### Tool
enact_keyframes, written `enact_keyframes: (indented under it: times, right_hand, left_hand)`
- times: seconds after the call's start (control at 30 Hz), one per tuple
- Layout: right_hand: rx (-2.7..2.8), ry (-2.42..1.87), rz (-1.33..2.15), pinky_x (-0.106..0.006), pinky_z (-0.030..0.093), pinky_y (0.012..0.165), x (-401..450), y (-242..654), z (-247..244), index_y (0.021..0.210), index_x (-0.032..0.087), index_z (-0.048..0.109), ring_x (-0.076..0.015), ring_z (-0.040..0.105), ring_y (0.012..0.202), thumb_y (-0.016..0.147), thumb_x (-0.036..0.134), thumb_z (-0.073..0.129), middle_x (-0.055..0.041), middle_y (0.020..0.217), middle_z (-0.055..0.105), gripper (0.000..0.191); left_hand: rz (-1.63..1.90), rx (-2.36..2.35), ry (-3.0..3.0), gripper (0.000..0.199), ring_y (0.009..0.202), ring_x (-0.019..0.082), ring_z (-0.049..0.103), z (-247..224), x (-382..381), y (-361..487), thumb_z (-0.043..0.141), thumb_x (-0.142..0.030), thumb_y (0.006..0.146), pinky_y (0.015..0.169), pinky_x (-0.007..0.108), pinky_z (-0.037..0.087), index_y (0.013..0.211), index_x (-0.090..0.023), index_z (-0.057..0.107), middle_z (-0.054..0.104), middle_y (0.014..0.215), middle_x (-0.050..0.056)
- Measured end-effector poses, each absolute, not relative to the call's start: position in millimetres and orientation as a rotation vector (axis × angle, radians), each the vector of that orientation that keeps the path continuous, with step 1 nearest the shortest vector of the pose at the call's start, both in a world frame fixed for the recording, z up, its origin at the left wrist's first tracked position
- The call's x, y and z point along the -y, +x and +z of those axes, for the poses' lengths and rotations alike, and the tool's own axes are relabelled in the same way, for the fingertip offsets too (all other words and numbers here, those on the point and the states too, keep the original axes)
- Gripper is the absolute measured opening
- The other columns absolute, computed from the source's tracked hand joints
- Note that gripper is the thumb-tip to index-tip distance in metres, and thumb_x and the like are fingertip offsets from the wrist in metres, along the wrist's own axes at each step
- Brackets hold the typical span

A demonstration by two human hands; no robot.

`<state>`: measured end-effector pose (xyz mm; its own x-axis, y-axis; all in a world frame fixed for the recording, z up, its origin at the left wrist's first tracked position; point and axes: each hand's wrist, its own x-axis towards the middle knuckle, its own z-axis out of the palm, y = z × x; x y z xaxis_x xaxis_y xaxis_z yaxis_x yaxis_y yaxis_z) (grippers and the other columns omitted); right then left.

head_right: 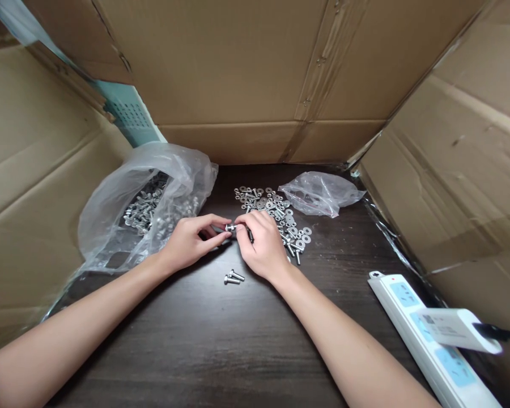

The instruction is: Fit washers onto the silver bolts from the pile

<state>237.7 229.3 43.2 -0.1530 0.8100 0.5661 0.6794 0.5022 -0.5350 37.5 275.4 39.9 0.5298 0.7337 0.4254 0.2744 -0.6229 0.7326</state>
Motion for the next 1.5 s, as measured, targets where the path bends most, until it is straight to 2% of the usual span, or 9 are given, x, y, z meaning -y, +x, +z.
enact_keyframes:
  times: [0.3,0.73,1.27,1.5]
  right_hand:
    - [1.914,-1.203,0.211,-0.039,0.046,0.084,-229.1,238.3,42.2,0.095,0.020,0.063,-0.0226,0.058,0.091,0.097,0.013,0.051,-0.0056,0.092,0.067,0.014]
    - [1.942,-1.228,0.249,-0.039,0.043,0.083,-230.0,237.0,41.2,0.090,0.019,0.065,-0.0219,0.055,0.089,0.102,0.021,0.053,-0.0056,0.089,0.067,0.018]
    - [1.951,-1.234,0.230,-0.041,0.046,0.085,-228.8,236.6,41.9,0.096,0.020,0.059,-0.0238,0.057,0.091,0.096,0.016,0.054,-0.0067,0.093,0.066,0.007]
    - [1.917,-1.148,0.157,-0.041,0.048,0.087,-227.4,237.3,42.8,0.098,0.020,0.061,-0.0240,0.058,0.095,0.086,0.007,0.052,-0.0067,0.098,0.066,0.020]
  left_hand:
    - [0.962,-0.817,2.167,0.015,0.066,0.006,0.069,41.9,-275.0,37.6,0.074,-0.021,0.092,0.063,0.012,0.055,0.106,-0.016,0.073,0.077,0.091,-0.001]
    - [0.945,-0.815,2.176,0.020,0.066,0.006,0.068,41.8,-274.3,36.5,0.071,-0.022,0.092,0.064,0.015,0.055,0.111,-0.018,0.072,0.076,0.094,0.000]
    - [0.945,-0.872,2.239,0.022,0.067,0.009,0.065,40.0,-274.6,37.1,0.068,-0.027,0.095,0.066,0.021,0.054,0.115,-0.018,0.073,0.074,0.095,0.003]
    - [0.940,-0.928,2.202,0.022,0.065,0.008,0.064,37.2,-276.9,37.8,0.070,-0.024,0.093,0.066,0.020,0.053,0.113,-0.019,0.073,0.076,0.098,0.002]
